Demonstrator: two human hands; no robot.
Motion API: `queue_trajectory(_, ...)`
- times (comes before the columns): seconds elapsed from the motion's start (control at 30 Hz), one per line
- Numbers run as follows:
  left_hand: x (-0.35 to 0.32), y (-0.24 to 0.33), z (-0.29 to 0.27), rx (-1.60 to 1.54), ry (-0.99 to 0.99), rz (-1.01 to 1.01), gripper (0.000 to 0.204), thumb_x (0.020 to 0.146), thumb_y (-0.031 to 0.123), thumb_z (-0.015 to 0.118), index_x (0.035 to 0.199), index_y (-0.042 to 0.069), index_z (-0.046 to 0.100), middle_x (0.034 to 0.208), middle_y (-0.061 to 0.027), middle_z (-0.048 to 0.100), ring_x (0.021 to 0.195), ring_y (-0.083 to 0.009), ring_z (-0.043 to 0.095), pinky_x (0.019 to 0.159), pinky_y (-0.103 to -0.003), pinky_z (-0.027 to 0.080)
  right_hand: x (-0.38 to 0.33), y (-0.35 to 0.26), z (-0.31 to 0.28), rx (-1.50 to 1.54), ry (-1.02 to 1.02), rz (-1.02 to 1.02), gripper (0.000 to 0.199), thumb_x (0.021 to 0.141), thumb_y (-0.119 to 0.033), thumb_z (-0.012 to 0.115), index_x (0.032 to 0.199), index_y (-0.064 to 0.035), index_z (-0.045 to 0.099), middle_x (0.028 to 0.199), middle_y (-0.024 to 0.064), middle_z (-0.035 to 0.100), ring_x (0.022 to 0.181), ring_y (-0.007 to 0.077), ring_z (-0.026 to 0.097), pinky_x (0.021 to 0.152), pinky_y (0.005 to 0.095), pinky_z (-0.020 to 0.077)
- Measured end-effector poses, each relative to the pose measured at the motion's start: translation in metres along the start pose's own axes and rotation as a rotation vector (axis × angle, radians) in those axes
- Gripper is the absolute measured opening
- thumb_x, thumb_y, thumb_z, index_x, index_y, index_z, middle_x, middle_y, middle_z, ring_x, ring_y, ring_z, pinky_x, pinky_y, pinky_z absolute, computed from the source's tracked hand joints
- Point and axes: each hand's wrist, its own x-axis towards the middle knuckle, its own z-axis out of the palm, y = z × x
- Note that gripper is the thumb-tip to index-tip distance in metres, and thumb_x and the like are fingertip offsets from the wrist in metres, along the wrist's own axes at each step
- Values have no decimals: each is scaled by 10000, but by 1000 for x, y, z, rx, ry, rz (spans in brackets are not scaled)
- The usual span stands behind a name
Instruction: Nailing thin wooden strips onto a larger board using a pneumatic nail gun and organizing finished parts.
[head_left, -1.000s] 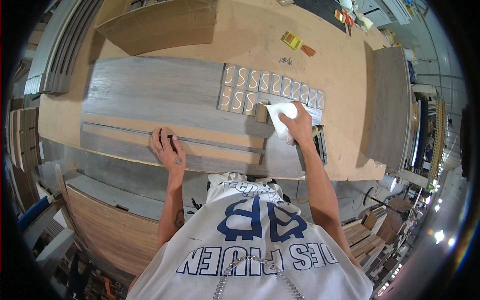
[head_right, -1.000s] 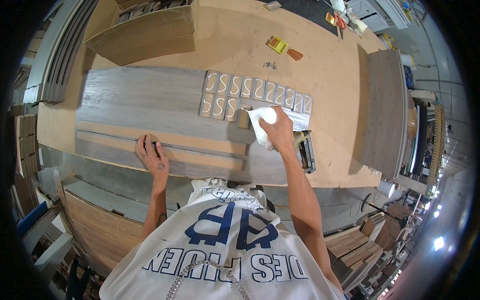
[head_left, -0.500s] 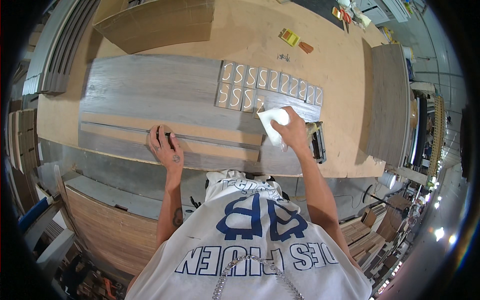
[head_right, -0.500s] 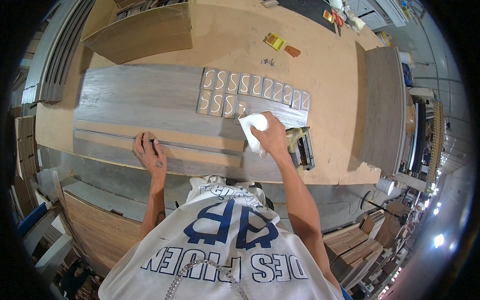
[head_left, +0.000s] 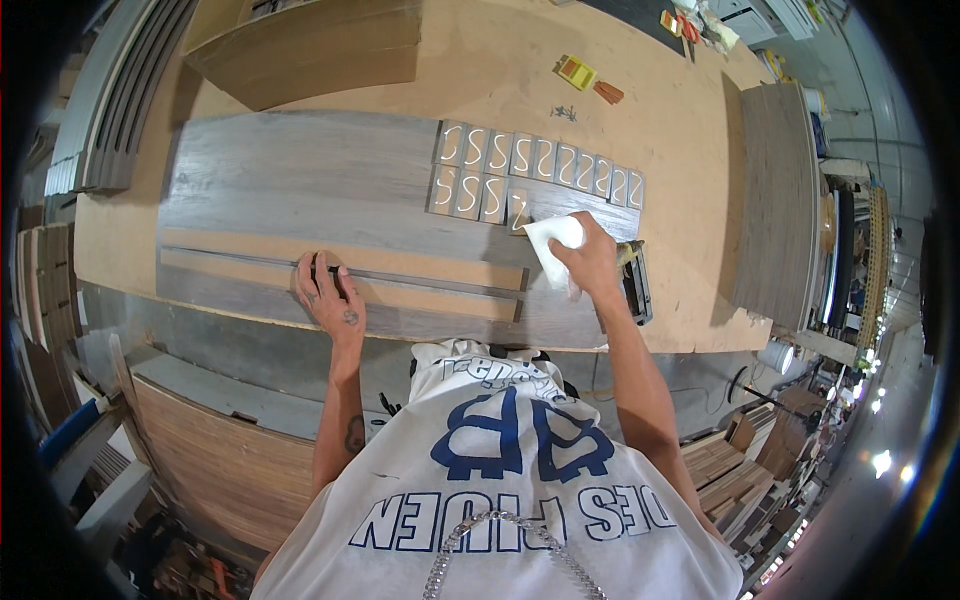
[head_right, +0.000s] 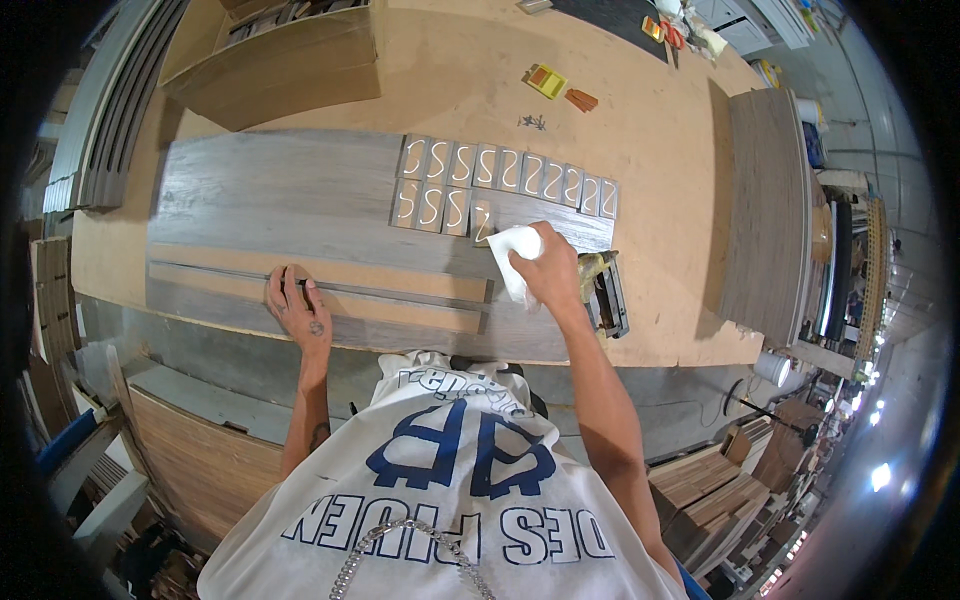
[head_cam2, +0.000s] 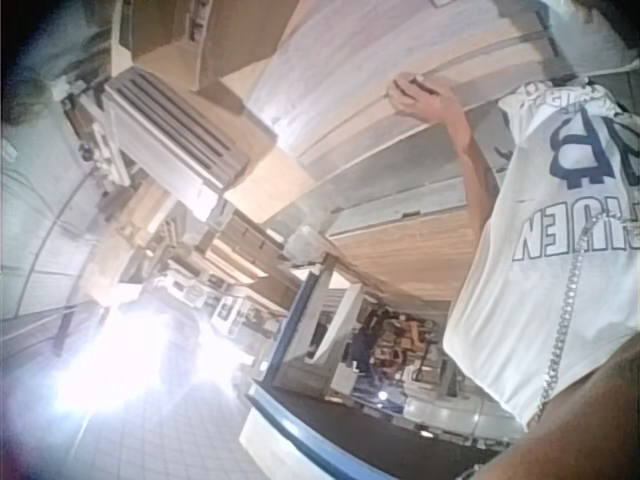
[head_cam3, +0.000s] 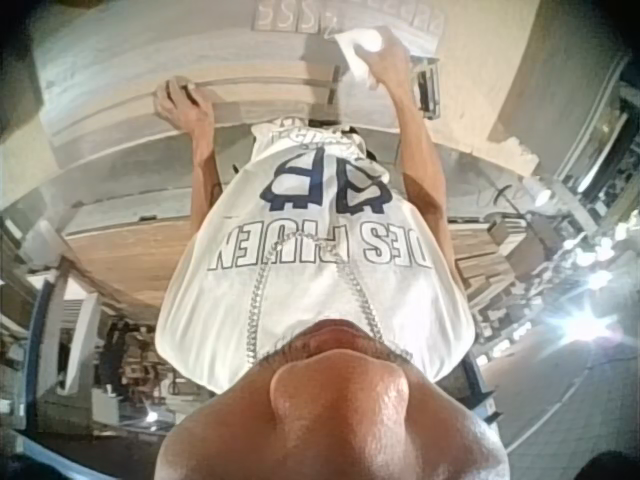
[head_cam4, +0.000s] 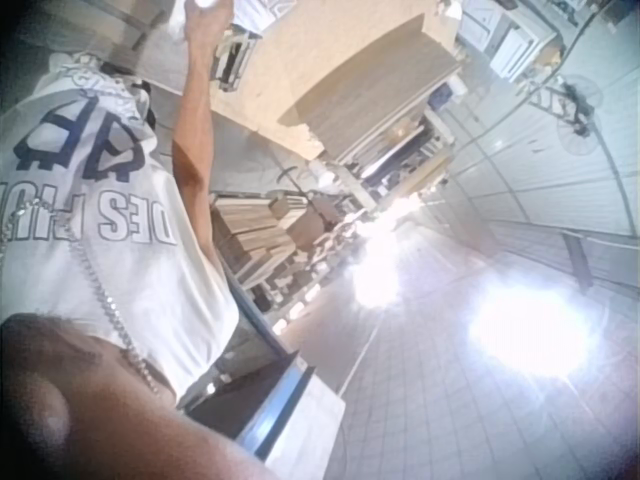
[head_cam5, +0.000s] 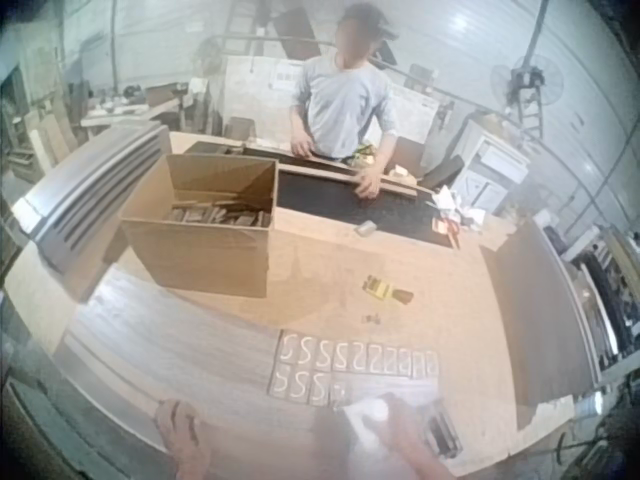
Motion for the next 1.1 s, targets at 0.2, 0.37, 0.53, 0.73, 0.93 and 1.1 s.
queue_trajectory(0.2, 1, 5, -8, 12, -14, 9, 393, 996, 183, 577, 1320, -37, 540, 1412, -225, 448, 1291, -421, 424, 1069, -532, 347, -5, -9, -6, -35, 31, 25, 559, 723, -266, 798, 1187, -8, 624, 1018, 240, 704, 971, 386, 686, 863, 426, 533)
queue_trajectory(0.37, -8, 35, -20, -67, -17, 25, 399, 1008, 178, 566, 1346, -30, 531, 1386, -270, 451, 1259, -448, 427, 1059, -510, 361, -11, 14, -18, 10, 93, 86, 578, 718, -254, 805, 1206, -10, 618, 1024, 236, 704, 976, 358, 692, 865, 408, 534)
queue_trajectory(0.53, -25, 86, -21, -134, -152, -52, 431, 1005, 192, 572, 1372, -26, 509, 1455, -275, 401, 1268, -433, 449, 1055, -490, 385, -39, 42, -67, 688, 240, 236, 570, 754, -181, 805, 1240, 35, 597, 1067, 149, 704, 978, 251, 696, 818, 348, 545)
queue_trajectory(0.73, -59, 131, -10, -118, -420, 227, 479, 971, 194, 611, 1393, -5, 507, 1418, -252, 477, 1319, -431, 439, 1097, -495, 363, -143, 177, -136, 1710, 335, 114, 710, 918, -336, 687, 1469, 20, 414, 1324, 178, 607, 1140, 278, 645, 995, 397, 523)
queue_trajectory(0.93, -82, 148, 4, 15, -693, 512, 611, 825, 86, 668, 1407, 4, 502, 1416, -249, 474, 1312, -448, 427, 1099, -523, 346, -211, 332, -136, 2056, 539, -8, 722, 898, -473, 715, 1439, -63, 469, 1313, 104, 621, 1172, 246, 625, 952, 412, 547)
queue_trajectory(1.1, -67, 158, 9, 123, -803, 540, 665, 781, 75, 668, 1414, -7, 480, 1405, -255, 468, 1301, -443, 433, 1095, -524, 346, -217, 416, -217, 1574, 1091, 44, 560, 910, -202, 705, 1398, -45, 478, 1227, 132, 625, 1102, 257, 638, 919, 403, 553)
